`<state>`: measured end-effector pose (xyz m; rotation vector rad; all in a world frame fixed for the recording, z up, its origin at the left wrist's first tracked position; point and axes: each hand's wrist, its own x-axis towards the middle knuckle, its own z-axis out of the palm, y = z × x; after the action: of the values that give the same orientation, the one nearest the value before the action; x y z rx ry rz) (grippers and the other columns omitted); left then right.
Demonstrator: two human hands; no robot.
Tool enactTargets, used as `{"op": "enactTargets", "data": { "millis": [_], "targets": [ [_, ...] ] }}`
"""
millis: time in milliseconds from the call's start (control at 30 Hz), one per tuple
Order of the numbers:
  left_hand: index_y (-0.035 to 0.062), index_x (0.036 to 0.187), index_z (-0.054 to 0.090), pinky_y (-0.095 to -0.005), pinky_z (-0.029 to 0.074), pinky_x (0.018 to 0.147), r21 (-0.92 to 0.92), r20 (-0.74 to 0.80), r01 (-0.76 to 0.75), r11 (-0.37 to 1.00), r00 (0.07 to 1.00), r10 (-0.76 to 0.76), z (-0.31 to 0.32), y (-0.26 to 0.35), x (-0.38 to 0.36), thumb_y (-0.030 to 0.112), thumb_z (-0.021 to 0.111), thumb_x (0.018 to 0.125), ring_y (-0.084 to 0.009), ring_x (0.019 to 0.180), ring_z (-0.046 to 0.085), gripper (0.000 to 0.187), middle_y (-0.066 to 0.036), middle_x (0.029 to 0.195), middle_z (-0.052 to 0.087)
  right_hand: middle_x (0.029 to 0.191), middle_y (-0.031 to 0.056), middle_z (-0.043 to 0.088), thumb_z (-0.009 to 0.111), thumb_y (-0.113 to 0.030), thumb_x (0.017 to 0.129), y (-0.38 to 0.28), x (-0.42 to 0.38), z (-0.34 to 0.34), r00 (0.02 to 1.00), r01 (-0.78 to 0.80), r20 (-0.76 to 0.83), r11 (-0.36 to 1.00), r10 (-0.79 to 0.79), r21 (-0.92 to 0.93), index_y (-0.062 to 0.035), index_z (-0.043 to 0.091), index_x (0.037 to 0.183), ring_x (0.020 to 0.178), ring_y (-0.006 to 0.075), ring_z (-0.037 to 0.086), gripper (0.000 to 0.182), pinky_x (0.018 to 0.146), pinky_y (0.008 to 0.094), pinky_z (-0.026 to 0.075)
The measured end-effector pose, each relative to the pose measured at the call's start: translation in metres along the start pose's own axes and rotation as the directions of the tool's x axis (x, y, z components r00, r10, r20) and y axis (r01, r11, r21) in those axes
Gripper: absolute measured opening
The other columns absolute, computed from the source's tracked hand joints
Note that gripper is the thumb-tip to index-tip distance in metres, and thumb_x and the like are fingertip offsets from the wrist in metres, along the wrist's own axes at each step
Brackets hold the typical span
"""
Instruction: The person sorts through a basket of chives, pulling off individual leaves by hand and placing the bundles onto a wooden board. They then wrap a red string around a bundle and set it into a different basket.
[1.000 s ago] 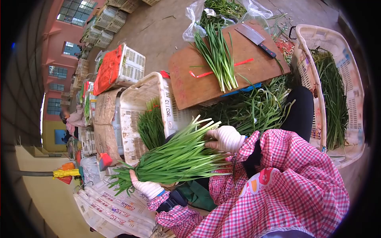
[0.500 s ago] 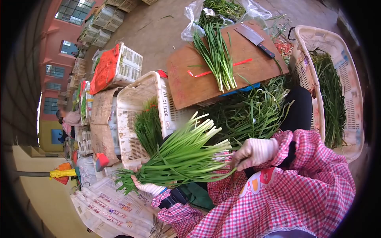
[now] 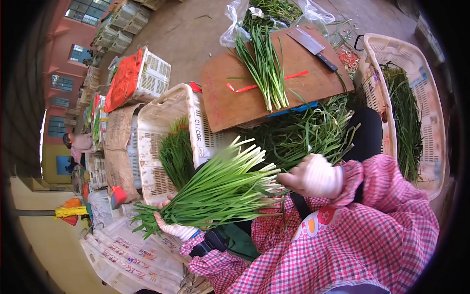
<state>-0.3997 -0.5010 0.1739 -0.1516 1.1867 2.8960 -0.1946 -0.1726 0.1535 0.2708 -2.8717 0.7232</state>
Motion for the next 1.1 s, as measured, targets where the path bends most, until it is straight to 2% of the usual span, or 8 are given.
{"op": "enactTargets", "data": {
  "millis": [233, 300, 500, 600, 767, 967, 1033, 1100],
  "targets": [
    [0.0109, 0.089, 0.059, -0.0426, 0.047, 0.089, 0.026, -0.094, -0.021, 0.999, 0.995, 0.023, 0.015, -0.002, -0.006, 0.027, 0.057, 0.084, -0.0167, 0.08, 0.058, 0.017, 0.001, 0.076, 0.059, 0.07, 0.0103, 0.06, 0.055, -0.022, 0.08, -0.027, 0.049, 0.039, 0.999, 0.041, -0.04, 0.985, -0.035, 0.168, -0.0121, 0.057, 0.097, 0.066, 0.0301, 0.063, 0.02, 0.056, 0.0419, 0.051],
    [0.0114, 0.088, 0.059, -0.0447, 0.047, 0.089, 0.097, -0.113, -0.035, 0.995, 0.992, 0.046, 0.022, -0.003, -0.012, 0.029, 0.056, 0.085, -0.0177, 0.081, 0.058, 0.018, 0.002, 0.076, 0.059, 0.072, 0.0122, 0.062, 0.058, -0.024, 0.077, -0.023, 0.051, 0.027, 0.928, 0.02, 0.36, 0.976, -0.099, 0.216, -0.0105, 0.059, 0.092, 0.068, 0.0312, 0.064, 0.019, 0.059, 0.0422, 0.052],
    [0.0119, 0.093, 0.056, -0.0427, 0.046, 0.084, 0.088, -0.005, -0.119, 0.989, 0.993, 0.12, 0.022, -0.003, -0.014, 0.032, 0.05, 0.088, -0.0183, 0.081, 0.055, 0.022, 0.002, 0.075, 0.055, 0.074, 0.0146, 0.062, 0.061, -0.025, 0.08, 0.035, -0.02, -0.008, 0.887, -0.153, 0.43, 0.773, -0.167, 0.616, -0.011, 0.063, 0.096, 0.071, 0.0342, 0.061, 0.021, 0.062, 0.0431, 0.048],
    [0.0112, 0.098, 0.049, -0.0366, 0.044, 0.08, 0.172, 0.063, -0.168, 0.971, 0.985, 0.159, 0.015, -0.011, -0.008, 0.029, 0.048, 0.09, -0.0157, 0.072, 0.047, 0.019, 0.003, 0.071, 0.045, 0.078, 0.014, 0.063, 0.061, -0.023, 0.081, 0.038, -0.025, -0.036, 0.8, -0.189, 0.58, 0.852, -0.154, 0.488, -0.0093, 0.062, 0.097, 0.074, 0.0331, 0.062, 0.022, 0.064, 0.0415, 0.048],
    [0.0103, 0.093, 0.043, -0.0333, 0.041, 0.078, 0.065, 0.059, -0.115, 0.991, 0.992, 0.111, 0.031, -0.017, -0.003, 0.025, 0.045, 0.091, -0.011, 0.066, 0.038, 0.015, 0.004, 0.069, 0.034, 0.08, 0.0151, 0.064, 0.066, -0.024, 0.079, 0.052, -0.053, -0.052, 0.817, -0.388, 0.575, 0.688, -0.052, 0.613, -0.0053, 0.063, 0.095, 0.072, 0.0288, 0.063, 0.025, 0.064, 0.0392, 0.048],
    [0.0139, 0.078, 0.039, -0.028, 0.037, 0.082, 0.102, 0.016, -0.235, 0.967, 0.972, 0.235, 0.019, 0.001, 0.0, 0.029, 0.043, 0.092, -0.011, 0.07, 0.038, 0.021, 0.004, 0.066, 0.031, 0.067, 0.0134, 0.061, 0.062, -0.03, 0.076, 0.071, -0.092, -0.051, 0.633, -0.238, 0.693, 0.939, 0.345, -0.25, -0.0103, 0.063, 0.098, 0.065, 0.0281, 0.063, 0.03, 0.059, 0.0404, 0.049],
    [0.0139, 0.078, 0.039, -0.0266, 0.036, 0.083, 0.132, 0.025, -0.237, 0.962, 0.972, 0.236, 0.014, 0.001, 0.002, 0.028, 0.043, 0.092, -0.0081, 0.07, 0.036, 0.02, 0.004, 0.067, 0.03, 0.056, 0.0117, 0.057, 0.064, -0.028, 0.074, 0.052, -0.068, -0.055, 0.794, -0.241, 0.535, 0.957, 0.289, -0.16, -0.0136, 0.06, 0.107, 0.055, 0.03, 0.061, 0.036, 0.05, 0.0415, 0.049],
    [0.01, 0.079, 0.047, -0.0288, 0.041, 0.076, 0.075, 0.328, -0.194, 0.978, 0.931, 0.159, -0.008, 0.007, 0.012, 0.023, 0.052, 0.09, -0.0134, 0.076, 0.047, 0.017, 0.001, 0.074, 0.045, 0.057, 0.0129, 0.057, 0.065, -0.031, 0.075, 0.033, -0.042, -0.047, 0.919, -0.271, 0.325, 0.955, 0.221, 0.117, -0.0154, 0.061, 0.105, 0.055, 0.0308, 0.061, 0.033, 0.052, 0.0418, 0.05]
  ]
}}
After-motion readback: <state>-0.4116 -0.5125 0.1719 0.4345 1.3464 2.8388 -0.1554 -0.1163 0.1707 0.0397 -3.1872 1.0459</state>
